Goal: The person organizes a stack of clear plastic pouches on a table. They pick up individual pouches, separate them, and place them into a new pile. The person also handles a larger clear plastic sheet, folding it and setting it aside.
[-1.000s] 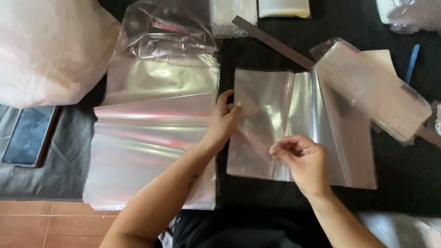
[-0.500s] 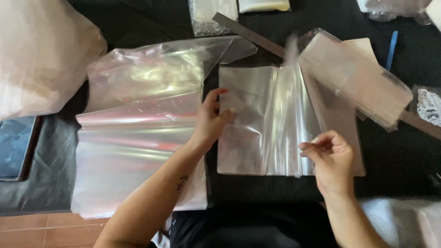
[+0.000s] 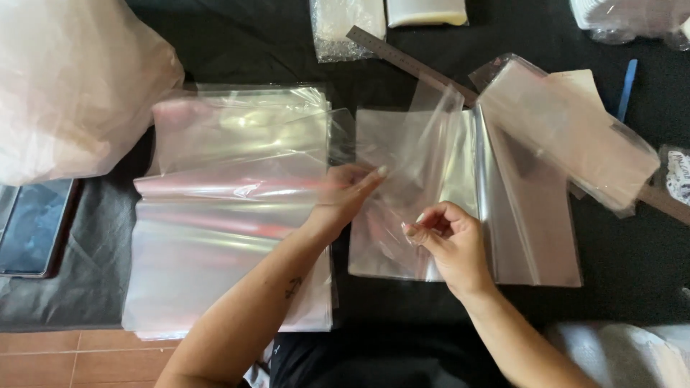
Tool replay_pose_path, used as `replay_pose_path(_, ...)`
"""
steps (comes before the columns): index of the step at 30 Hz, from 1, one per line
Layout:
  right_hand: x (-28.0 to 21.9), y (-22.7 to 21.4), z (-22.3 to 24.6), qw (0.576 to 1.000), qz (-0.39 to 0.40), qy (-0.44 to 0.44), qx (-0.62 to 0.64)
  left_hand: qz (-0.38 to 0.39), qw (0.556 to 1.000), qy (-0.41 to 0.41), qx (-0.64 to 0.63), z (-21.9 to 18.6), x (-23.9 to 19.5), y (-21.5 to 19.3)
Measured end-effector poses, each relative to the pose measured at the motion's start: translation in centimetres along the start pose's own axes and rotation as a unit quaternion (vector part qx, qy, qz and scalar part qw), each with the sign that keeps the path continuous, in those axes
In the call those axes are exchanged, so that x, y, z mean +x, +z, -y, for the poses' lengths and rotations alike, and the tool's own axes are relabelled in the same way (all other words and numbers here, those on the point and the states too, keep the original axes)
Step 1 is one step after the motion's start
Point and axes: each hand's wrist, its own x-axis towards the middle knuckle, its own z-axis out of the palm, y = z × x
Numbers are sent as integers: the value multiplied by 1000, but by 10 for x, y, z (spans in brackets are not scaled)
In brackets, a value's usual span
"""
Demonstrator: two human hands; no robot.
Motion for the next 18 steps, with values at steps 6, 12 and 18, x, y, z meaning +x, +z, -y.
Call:
replay_pose_path(6,-1,-6,8,996,-7,-20,-85,21,998,45,-33,-3,-3,0)
replay_pose_path(12,-3,1,20,999,-19,2,-41,30,995,89,23,-17,-11,-4)
replay_pose_path(18,-18,-42,35,997,-68,-7,-20,13,995,100,15,12,2,0)
